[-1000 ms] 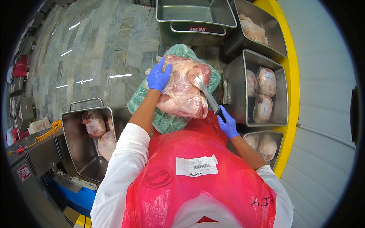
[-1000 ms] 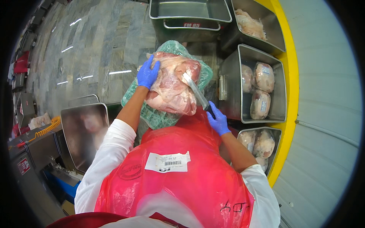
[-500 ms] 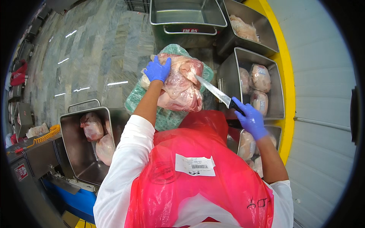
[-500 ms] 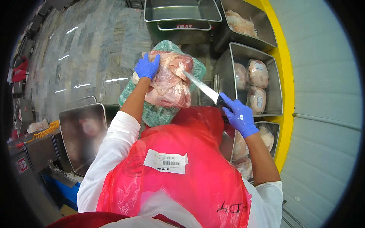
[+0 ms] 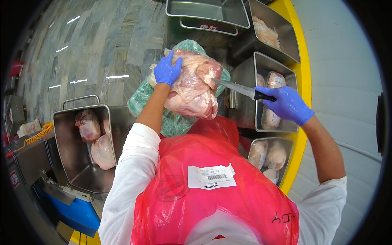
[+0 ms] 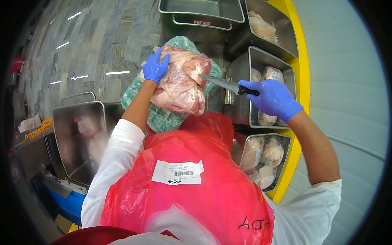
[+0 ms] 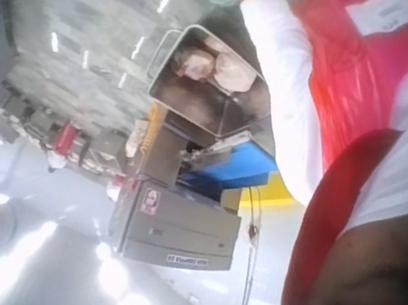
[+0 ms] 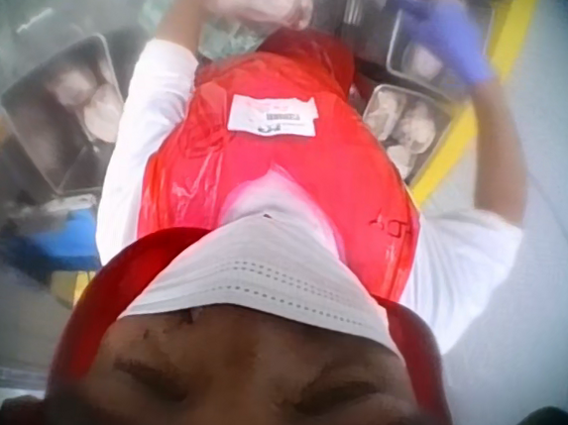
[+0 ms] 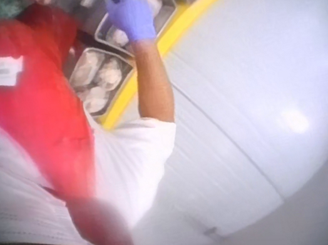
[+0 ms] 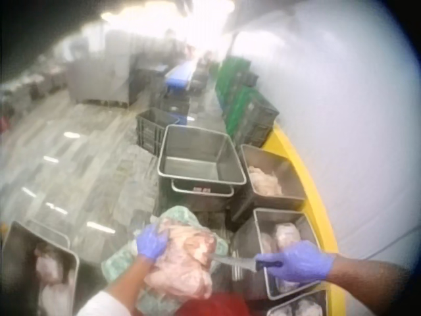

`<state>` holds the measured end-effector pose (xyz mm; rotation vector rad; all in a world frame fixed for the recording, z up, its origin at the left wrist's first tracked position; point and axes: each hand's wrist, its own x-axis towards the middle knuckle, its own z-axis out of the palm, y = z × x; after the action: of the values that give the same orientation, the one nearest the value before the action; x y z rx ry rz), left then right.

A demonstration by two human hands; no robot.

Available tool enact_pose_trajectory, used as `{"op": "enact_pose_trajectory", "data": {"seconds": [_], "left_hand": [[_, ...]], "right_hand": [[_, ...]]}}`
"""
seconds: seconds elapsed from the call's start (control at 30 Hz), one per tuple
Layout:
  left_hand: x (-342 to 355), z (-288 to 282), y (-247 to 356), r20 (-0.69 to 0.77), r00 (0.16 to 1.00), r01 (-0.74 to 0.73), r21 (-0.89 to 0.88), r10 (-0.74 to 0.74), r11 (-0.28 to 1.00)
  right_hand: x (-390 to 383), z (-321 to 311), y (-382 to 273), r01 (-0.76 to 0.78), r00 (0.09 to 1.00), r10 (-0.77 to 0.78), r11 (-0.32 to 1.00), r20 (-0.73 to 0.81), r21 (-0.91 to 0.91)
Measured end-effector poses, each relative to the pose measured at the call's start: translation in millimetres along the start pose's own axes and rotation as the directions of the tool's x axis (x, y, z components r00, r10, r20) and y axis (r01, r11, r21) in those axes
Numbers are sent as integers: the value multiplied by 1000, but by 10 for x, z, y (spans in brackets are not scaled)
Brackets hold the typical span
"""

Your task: The person removes a large piece of raw meat from a plastic bag, places it on a green cutting board, and uses a knife to trim fat and connective tissue from the meat. The trimmed pieces are placed into a metal bin.

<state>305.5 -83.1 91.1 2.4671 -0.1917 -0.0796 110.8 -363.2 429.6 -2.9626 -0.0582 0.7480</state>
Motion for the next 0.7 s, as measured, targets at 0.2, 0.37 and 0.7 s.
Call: {"op": "enact_pose_trajectory", "data": {"seconds": [0.2, 0.37, 0.7], "left_hand": [[0, 106, -116, -49, 997, -69, -28, 67, 997], [-12, 147, -148, -79, 992, -98, -32, 96, 995], [32, 117, -118, 24, 998, -62, -105, 64, 993]], "right_hand": [[386, -257, 36, 38, 991, -43, 998, 126, 41], [404, -78, 79, -30, 988, 9, 991, 154, 131], [-135, 2500, 498, -39, 940, 217, 835, -262, 548]]}}
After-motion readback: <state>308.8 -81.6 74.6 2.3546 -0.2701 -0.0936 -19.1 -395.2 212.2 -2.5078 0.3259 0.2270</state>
